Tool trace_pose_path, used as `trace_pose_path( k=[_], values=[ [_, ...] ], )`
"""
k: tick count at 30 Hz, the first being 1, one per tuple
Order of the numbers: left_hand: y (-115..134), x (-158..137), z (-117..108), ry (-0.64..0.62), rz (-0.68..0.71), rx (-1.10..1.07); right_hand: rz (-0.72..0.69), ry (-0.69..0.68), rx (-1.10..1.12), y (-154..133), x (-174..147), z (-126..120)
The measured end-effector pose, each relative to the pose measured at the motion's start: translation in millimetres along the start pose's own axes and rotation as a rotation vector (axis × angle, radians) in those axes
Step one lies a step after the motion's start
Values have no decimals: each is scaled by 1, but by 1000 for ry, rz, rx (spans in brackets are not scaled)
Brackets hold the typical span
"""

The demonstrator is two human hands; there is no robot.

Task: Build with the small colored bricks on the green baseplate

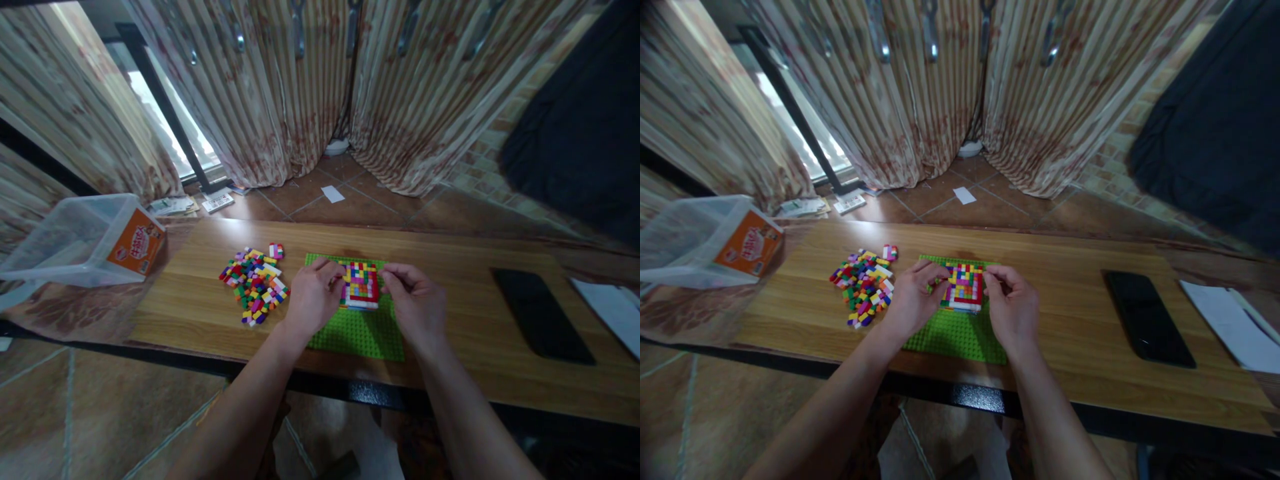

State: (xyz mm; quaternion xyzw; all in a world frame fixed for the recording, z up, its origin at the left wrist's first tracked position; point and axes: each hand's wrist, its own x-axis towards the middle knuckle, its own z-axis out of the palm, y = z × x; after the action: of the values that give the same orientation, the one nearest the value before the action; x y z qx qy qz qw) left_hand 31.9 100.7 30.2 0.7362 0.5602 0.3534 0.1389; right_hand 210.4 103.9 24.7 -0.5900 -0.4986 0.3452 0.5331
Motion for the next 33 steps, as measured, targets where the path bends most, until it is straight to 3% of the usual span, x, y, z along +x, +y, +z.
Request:
trace_pose_path(
  k=[10, 22, 33],
  values=[
    [0, -3, 2, -35, 87, 113, -8, -15, -40, -3, -1, -1],
    [17, -11, -1, -38, 11, 324, -7, -33, -92, 3, 1, 1],
    [8, -16, -2, 39, 11, 159, 47, -23, -72, 7, 3, -1]
  ],
)
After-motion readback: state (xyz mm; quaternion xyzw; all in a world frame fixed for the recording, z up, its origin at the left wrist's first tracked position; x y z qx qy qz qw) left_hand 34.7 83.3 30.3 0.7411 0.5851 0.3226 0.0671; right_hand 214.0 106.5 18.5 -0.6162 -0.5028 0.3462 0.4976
